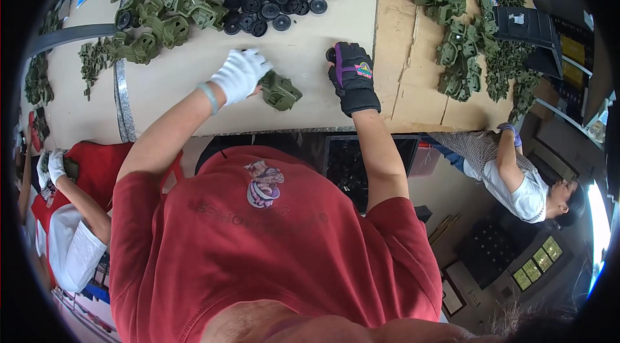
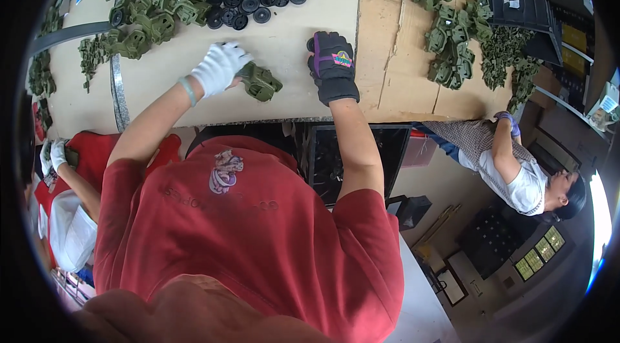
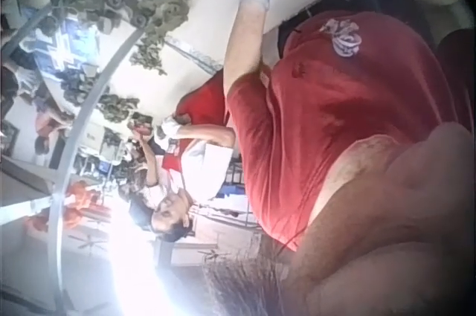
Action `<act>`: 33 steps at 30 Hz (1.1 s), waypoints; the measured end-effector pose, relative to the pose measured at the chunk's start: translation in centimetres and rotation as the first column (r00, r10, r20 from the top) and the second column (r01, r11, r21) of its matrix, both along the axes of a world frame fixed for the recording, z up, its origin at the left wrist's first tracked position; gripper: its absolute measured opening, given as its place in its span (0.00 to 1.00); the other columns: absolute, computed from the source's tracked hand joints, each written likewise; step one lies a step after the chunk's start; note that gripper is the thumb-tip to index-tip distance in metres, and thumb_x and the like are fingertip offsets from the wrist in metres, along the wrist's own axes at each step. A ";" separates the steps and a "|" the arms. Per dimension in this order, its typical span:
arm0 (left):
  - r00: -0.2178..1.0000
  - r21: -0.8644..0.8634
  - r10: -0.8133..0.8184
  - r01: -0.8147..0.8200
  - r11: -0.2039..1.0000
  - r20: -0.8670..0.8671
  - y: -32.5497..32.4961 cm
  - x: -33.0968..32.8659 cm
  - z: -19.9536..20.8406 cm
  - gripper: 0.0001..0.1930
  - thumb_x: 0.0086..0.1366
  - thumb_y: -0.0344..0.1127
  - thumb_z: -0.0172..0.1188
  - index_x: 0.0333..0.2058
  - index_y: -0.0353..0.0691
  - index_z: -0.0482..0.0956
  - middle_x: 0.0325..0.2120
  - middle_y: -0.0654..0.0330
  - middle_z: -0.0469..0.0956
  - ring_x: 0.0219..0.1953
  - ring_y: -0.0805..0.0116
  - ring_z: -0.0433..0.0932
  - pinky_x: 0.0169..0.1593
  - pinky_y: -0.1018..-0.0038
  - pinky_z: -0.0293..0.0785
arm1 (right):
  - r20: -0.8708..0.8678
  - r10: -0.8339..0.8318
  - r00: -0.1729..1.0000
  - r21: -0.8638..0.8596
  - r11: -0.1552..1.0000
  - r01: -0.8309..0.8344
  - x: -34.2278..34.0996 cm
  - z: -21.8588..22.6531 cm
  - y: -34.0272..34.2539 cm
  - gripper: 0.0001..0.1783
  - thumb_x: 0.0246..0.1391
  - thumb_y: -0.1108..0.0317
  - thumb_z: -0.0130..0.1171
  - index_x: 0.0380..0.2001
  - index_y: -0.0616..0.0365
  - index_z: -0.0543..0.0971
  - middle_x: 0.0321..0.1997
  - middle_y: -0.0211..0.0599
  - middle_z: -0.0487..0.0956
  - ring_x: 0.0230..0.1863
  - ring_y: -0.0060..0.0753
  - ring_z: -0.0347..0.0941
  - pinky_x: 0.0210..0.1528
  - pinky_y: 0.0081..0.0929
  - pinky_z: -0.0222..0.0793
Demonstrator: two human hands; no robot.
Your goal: The person assembles small black circular components onto green plastic toy vehicle components by hand at a factory workbench.
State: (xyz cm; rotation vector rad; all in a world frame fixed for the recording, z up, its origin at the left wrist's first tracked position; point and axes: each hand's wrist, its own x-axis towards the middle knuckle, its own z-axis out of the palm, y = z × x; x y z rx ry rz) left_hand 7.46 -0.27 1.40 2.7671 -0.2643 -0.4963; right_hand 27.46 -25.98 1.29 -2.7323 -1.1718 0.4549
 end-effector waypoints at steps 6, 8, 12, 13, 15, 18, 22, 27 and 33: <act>0.902 0.090 0.399 -0.417 0.905 0.165 -1.6 -9.4 0.3 0.34 0.53 0.51 0.77 0.57 0.45 0.81 0.46 0.58 0.80 0.52 0.52 0.78 0.51 0.54 0.73 | -0.274 -0.022 0.961 0.325 0.939 0.114 -2.6 -0.3 -0.1 0.25 0.52 0.67 0.76 0.53 0.58 0.81 0.48 0.49 0.84 0.50 0.56 0.81 0.54 0.46 0.78; 0.894 0.090 0.428 -0.441 0.893 0.130 -2.1 -9.5 -0.1 0.34 0.53 0.52 0.77 0.57 0.45 0.81 0.47 0.58 0.80 0.52 0.52 0.78 0.51 0.53 0.72 | -0.462 -0.067 0.884 0.285 0.933 0.220 -4.5 0.4 0.1 0.28 0.52 0.68 0.77 0.56 0.59 0.81 0.48 0.47 0.83 0.49 0.48 0.82 0.53 0.41 0.78; 0.904 0.090 0.411 -0.422 0.902 0.116 -1.6 -7.7 0.5 0.33 0.50 0.52 0.79 0.52 0.45 0.81 0.44 0.58 0.81 0.49 0.53 0.80 0.48 0.54 0.74 | -0.491 0.085 0.867 0.420 0.895 0.150 -7.3 3.4 1.6 0.26 0.51 0.69 0.75 0.54 0.59 0.81 0.49 0.50 0.83 0.52 0.57 0.80 0.57 0.47 0.76; 0.920 0.092 0.385 -0.391 0.916 0.074 -1.4 -7.4 0.3 0.30 0.49 0.52 0.80 0.47 0.45 0.81 0.42 0.58 0.82 0.48 0.54 0.82 0.45 0.54 0.75 | -0.489 0.098 0.867 0.418 0.898 0.134 -7.5 4.0 2.4 0.26 0.51 0.69 0.75 0.54 0.59 0.81 0.49 0.50 0.83 0.52 0.57 0.80 0.57 0.47 0.76; 0.920 0.115 0.392 -0.392 0.913 0.030 -1.3 -7.2 0.0 0.27 0.49 0.50 0.81 0.43 0.45 0.80 0.37 0.58 0.83 0.44 0.54 0.83 0.43 0.54 0.76 | -0.412 0.278 0.868 0.459 0.886 -0.067 -8.0 4.8 3.7 0.29 0.51 0.71 0.74 0.58 0.58 0.81 0.49 0.43 0.83 0.50 0.48 0.81 0.57 0.40 0.77; 0.914 0.049 0.393 -0.400 0.915 0.103 -1.5 -7.7 -0.5 0.22 0.49 0.46 0.80 0.40 0.46 0.81 0.36 0.59 0.83 0.43 0.54 0.83 0.42 0.54 0.74 | -0.275 0.432 0.859 0.415 0.859 -0.299 -8.0 5.5 6.6 0.29 0.50 0.71 0.74 0.58 0.57 0.82 0.49 0.44 0.84 0.52 0.53 0.80 0.57 0.46 0.76; 0.917 0.034 0.380 -0.387 0.922 0.124 -1.3 -7.8 -0.6 0.23 0.47 0.45 0.80 0.38 0.45 0.81 0.35 0.57 0.82 0.40 0.52 0.83 0.40 0.55 0.74 | -0.248 0.604 0.757 0.244 0.796 -0.555 -7.5 5.4 10.6 0.26 0.48 0.68 0.74 0.53 0.54 0.83 0.45 0.45 0.84 0.51 0.55 0.80 0.54 0.51 0.75; 0.922 0.017 0.374 -0.378 0.926 0.099 -1.1 -7.6 0.2 0.22 0.47 0.44 0.79 0.38 0.45 0.81 0.36 0.57 0.82 0.43 0.53 0.82 0.42 0.55 0.73 | -0.250 0.732 0.634 0.035 0.661 -0.749 -7.3 5.7 12.5 0.22 0.47 0.64 0.76 0.46 0.53 0.82 0.45 0.46 0.83 0.50 0.56 0.80 0.54 0.51 0.76; 0.935 -0.005 0.345 -0.346 0.938 0.088 -1.8 -8.3 0.1 0.20 0.49 0.44 0.79 0.39 0.46 0.83 0.37 0.58 0.83 0.45 0.54 0.82 0.43 0.56 0.73 | -0.302 0.486 0.820 0.129 0.873 -0.470 -10.5 5.9 9.4 0.25 0.46 0.60 0.79 0.46 0.57 0.82 0.45 0.48 0.83 0.51 0.57 0.80 0.54 0.51 0.76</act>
